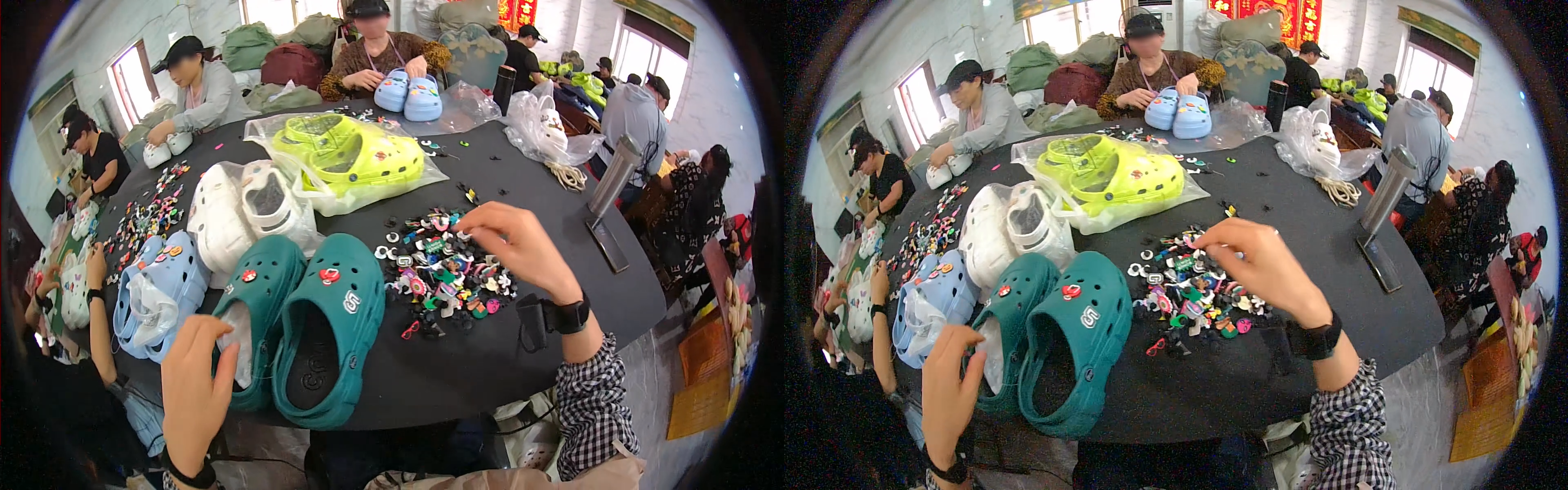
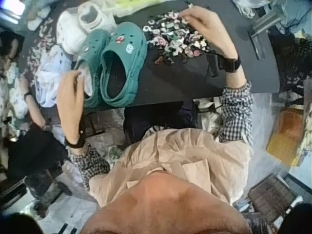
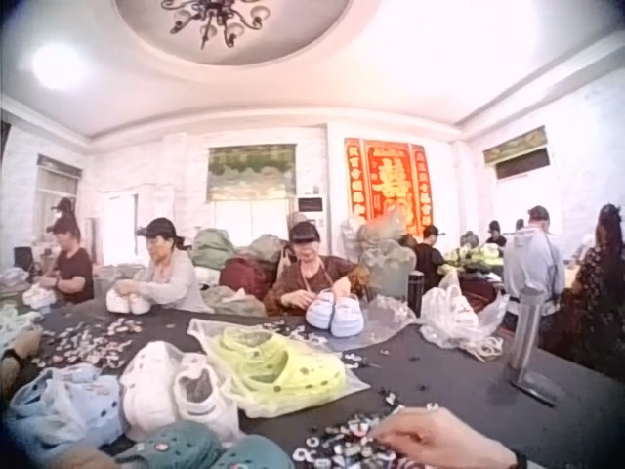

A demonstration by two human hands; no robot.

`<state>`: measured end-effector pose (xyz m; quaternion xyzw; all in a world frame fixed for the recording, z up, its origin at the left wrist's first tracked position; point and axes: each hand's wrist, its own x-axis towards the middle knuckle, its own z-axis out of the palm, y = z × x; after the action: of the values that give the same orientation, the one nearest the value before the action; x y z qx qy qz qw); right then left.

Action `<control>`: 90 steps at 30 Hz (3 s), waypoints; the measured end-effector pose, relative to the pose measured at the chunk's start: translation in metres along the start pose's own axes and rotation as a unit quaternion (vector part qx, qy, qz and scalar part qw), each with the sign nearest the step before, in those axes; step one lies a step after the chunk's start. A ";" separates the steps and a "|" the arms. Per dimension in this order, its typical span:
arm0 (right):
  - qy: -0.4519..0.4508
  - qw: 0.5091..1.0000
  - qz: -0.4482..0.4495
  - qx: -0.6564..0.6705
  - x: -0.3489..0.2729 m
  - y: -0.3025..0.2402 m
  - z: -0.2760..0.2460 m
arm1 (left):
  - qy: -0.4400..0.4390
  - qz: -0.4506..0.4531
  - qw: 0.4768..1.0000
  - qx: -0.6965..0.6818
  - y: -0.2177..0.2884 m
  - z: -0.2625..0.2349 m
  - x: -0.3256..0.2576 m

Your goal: Decorating plastic clogs by inserting colorful charms into the holes.

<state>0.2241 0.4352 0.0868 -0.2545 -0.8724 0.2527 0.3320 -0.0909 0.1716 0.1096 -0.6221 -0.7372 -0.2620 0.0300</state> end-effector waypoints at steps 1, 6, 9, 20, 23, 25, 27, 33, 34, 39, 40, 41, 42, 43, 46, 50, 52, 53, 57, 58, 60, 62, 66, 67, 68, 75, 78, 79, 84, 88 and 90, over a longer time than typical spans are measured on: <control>-0.043 0.998 -0.035 -0.025 0.001 0.005 0.005 | -0.037 -0.043 0.998 -0.010 0.006 0.000 -0.003; -0.127 0.981 -0.145 -0.022 -0.009 0.031 0.058 | -0.064 -0.031 0.997 -0.018 -0.007 0.032 -0.001; -0.118 0.967 -0.180 -0.134 -0.017 0.033 0.074 | -0.124 -0.124 0.984 0.017 0.006 0.034 0.014; -0.052 0.974 -0.068 -0.208 -0.027 0.036 0.060 | -0.120 -0.044 0.984 0.121 0.013 0.051 0.011; -0.038 0.986 -0.037 -0.160 -0.025 0.041 0.049 | -0.103 -0.034 0.986 0.127 0.020 0.052 -0.005; -0.042 0.993 -0.004 -0.112 -0.024 0.044 0.045 | -0.100 -0.044 0.985 0.133 0.026 0.046 -0.018; -0.045 0.995 0.005 -0.084 -0.024 0.048 0.044 | -0.150 -0.107 0.978 0.096 0.036 0.038 -0.028; -0.006 0.998 0.033 -0.054 -0.020 0.041 0.037 | -0.060 -0.034 0.993 0.091 0.055 0.031 -0.059; 0.007 0.998 0.042 -0.046 -0.019 0.040 0.035 | -0.045 -0.056 0.994 0.087 0.059 0.032 -0.064; 0.035 0.996 0.065 -0.051 -0.018 0.038 0.028 | -0.056 -0.180 0.980 0.066 0.061 0.036 -0.089; 0.033 0.996 0.074 -0.025 -0.019 0.040 0.028 | -0.051 -0.179 0.982 0.044 0.058 0.038 -0.091; 0.033 0.996 0.076 -0.031 -0.019 0.040 0.027 | -0.052 -0.177 0.982 0.039 0.054 0.039 -0.096; 0.036 0.997 0.068 -0.015 -0.019 0.039 0.025 | -0.050 -0.171 0.984 0.022 0.051 0.039 -0.098; 0.041 0.997 0.060 0.000 -0.018 0.037 0.023 | -0.047 -0.165 0.985 0.004 0.047 0.040 -0.099; 0.027 0.996 0.079 -0.010 -0.019 0.015 0.005 | -0.026 -0.195 0.980 -0.013 0.048 0.041 -0.098; 0.012 0.992 0.061 -0.109 -0.033 -0.019 -0.030 | -0.020 -0.189 0.981 -0.042 0.043 0.041 -0.097; -0.022 0.982 0.078 -0.170 -0.045 -0.026 -0.054 | -0.008 -0.204 0.978 -0.043 0.040 0.045 -0.102; -0.036 0.977 0.086 -0.193 -0.050 -0.029 -0.063 | -0.010 -0.204 0.978 -0.050 0.039 0.046 -0.103; -0.105 0.956 0.074 -0.264 -0.055 -0.032 -0.080 | -0.015 -0.180 0.983 -0.011 0.042 0.046 -0.103; -0.121 0.960 0.052 -0.249 -0.051 -0.027 -0.073 | -0.015 -0.162 0.987 0.006 0.041 0.046 -0.103; -0.141 0.964 0.042 -0.222 -0.047 -0.017 -0.054 | -0.016 -0.173 0.985 -0.012 0.040 0.046 -0.102; -0.159 0.961 0.037 -0.222 -0.041 -0.009 -0.033 | -0.014 -0.183 0.983 -0.030 0.038 0.046 -0.102; -0.158 0.951 0.044 -0.263 -0.039 0.017 0.000 | 0.005 -0.156 0.987 -0.022 0.037 0.047 -0.104; -0.160 0.946 0.057 -0.275 -0.039 0.026 0.006 | 0.005 -0.157 0.987 -0.018 0.037 0.047 -0.105; -0.161 0.947 0.057 -0.274 -0.039 0.032 0.009 | 0.005 -0.158 0.987 -0.017 0.038 0.047 -0.105; -0.086 0.984 0.124 -0.091 -0.034 0.038 -0.005 | 0.006 -0.171 0.985 -0.024 0.039 0.047 -0.104; -0.052 0.957 0.257 0.123 -0.039 0.032 -0.010 | 0.001 -0.179 0.983 -0.030 0.038 0.048 -0.104; -0.053 0.957 0.256 0.123 -0.040 0.030 -0.011 | -0.002 -0.183 0.982 -0.033 0.038 0.048 -0.104; -0.046 0.951 0.235 0.195 -0.048 0.022 -0.015 | 0.023 -0.156 0.987 -0.028 0.037 0.049 -0.106; -0.046 0.966 0.223 0.122 -0.066 -0.008 -0.026 | 0.006 -0.146 0.989 -0.013 0.032 0.051 -0.107; -0.037 0.960 0.256 0.110 -0.078 -0.031 -0.034 | 0.011 -0.141 0.990 -0.018 0.032 0.052 -0.107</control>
<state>0.2902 0.3739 0.0932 -0.4223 -0.7564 0.4325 0.2498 -0.0229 0.0998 0.0366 -0.5093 -0.8125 -0.2835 -0.0100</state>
